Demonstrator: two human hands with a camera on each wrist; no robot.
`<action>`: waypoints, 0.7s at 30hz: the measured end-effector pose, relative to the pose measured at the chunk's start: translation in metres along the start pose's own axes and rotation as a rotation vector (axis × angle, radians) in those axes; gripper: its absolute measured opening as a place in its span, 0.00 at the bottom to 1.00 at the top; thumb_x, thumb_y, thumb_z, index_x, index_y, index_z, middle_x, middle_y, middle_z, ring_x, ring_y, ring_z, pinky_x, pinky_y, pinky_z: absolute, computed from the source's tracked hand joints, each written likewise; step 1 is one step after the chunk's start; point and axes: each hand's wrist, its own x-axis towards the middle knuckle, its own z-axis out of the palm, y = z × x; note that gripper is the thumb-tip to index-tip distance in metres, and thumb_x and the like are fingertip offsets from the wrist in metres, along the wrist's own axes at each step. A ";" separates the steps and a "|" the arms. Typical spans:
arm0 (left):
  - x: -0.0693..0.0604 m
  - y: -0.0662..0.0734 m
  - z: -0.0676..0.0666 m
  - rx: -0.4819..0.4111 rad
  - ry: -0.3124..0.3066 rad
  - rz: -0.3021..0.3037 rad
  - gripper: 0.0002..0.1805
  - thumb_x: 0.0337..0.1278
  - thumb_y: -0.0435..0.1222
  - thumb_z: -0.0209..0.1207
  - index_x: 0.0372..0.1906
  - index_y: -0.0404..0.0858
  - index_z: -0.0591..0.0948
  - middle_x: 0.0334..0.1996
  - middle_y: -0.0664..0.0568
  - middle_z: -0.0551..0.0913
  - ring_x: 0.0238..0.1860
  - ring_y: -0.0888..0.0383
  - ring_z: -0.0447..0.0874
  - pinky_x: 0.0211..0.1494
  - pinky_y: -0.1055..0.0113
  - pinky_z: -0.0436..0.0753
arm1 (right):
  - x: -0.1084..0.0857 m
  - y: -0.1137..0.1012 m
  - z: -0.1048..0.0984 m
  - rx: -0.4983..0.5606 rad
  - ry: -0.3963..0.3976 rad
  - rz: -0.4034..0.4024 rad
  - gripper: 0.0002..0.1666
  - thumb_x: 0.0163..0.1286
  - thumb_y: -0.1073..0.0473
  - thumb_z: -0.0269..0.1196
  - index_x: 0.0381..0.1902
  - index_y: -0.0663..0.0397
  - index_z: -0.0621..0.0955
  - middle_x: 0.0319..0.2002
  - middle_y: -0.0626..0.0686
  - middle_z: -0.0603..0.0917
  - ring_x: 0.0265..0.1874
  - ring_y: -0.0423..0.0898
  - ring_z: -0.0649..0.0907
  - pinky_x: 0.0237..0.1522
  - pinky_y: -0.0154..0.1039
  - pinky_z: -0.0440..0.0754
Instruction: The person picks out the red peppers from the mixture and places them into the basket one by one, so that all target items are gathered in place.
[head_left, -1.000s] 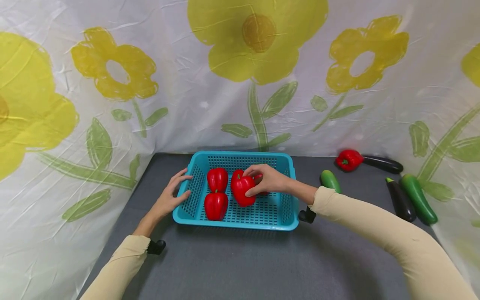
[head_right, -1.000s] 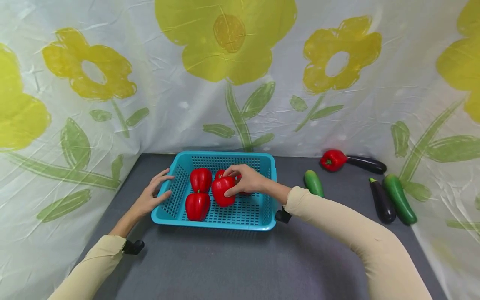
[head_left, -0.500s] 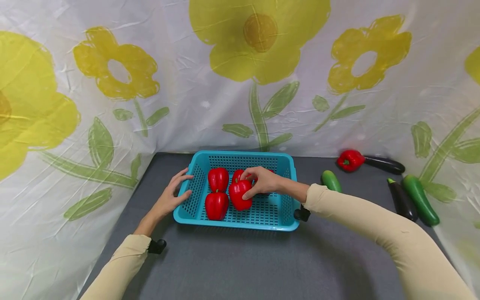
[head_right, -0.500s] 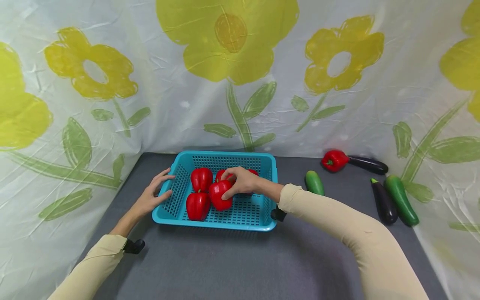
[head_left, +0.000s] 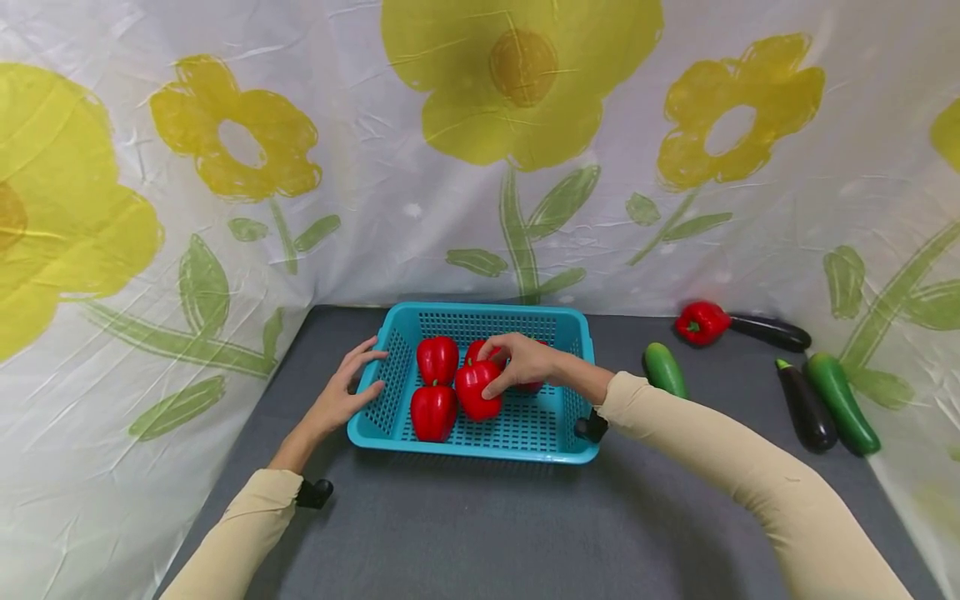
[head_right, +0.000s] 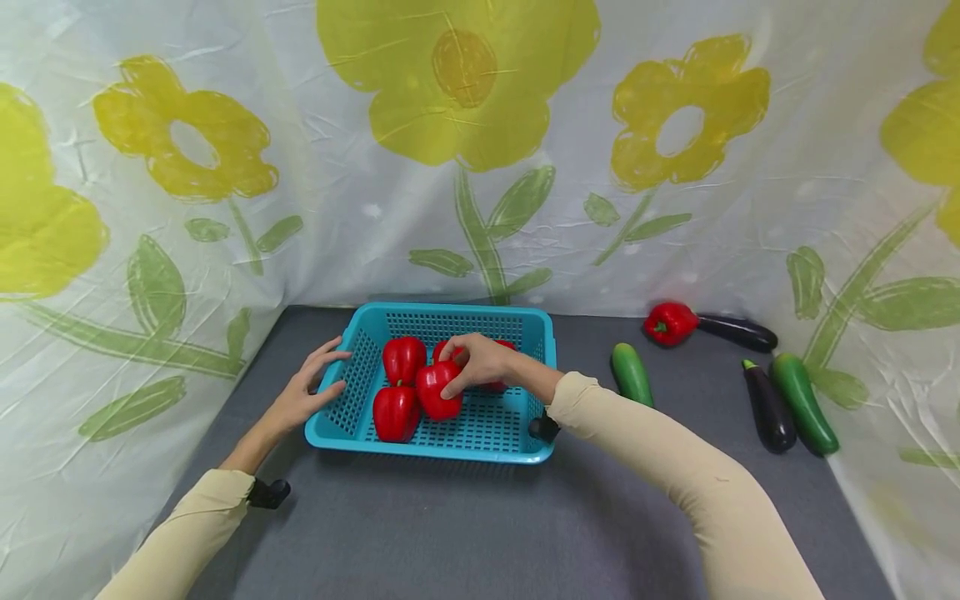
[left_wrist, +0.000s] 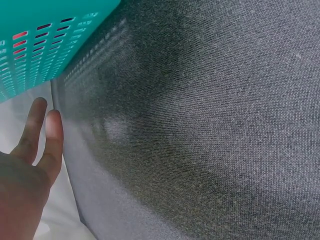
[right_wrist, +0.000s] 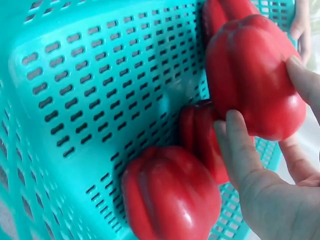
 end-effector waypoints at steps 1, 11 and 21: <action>0.000 0.000 0.000 0.000 0.001 0.000 0.26 0.68 0.25 0.58 0.69 0.29 0.69 0.78 0.38 0.50 0.69 0.32 0.60 0.58 0.31 0.71 | 0.000 0.000 0.001 0.000 -0.007 0.001 0.27 0.57 0.65 0.78 0.52 0.57 0.79 0.52 0.58 0.80 0.54 0.58 0.77 0.48 0.56 0.83; 0.000 0.000 0.000 -0.005 0.002 0.015 0.27 0.67 0.24 0.59 0.69 0.27 0.69 0.78 0.36 0.50 0.70 0.32 0.59 0.58 0.30 0.70 | -0.002 0.001 0.005 -0.037 -0.031 0.005 0.25 0.56 0.64 0.79 0.50 0.56 0.80 0.50 0.58 0.81 0.52 0.58 0.78 0.44 0.51 0.85; 0.000 0.000 0.000 0.003 -0.003 0.016 0.27 0.68 0.24 0.58 0.69 0.26 0.69 0.78 0.36 0.50 0.69 0.32 0.60 0.57 0.31 0.72 | -0.007 -0.001 0.007 -0.003 -0.027 0.067 0.21 0.57 0.66 0.78 0.45 0.59 0.81 0.47 0.59 0.81 0.49 0.57 0.80 0.42 0.49 0.86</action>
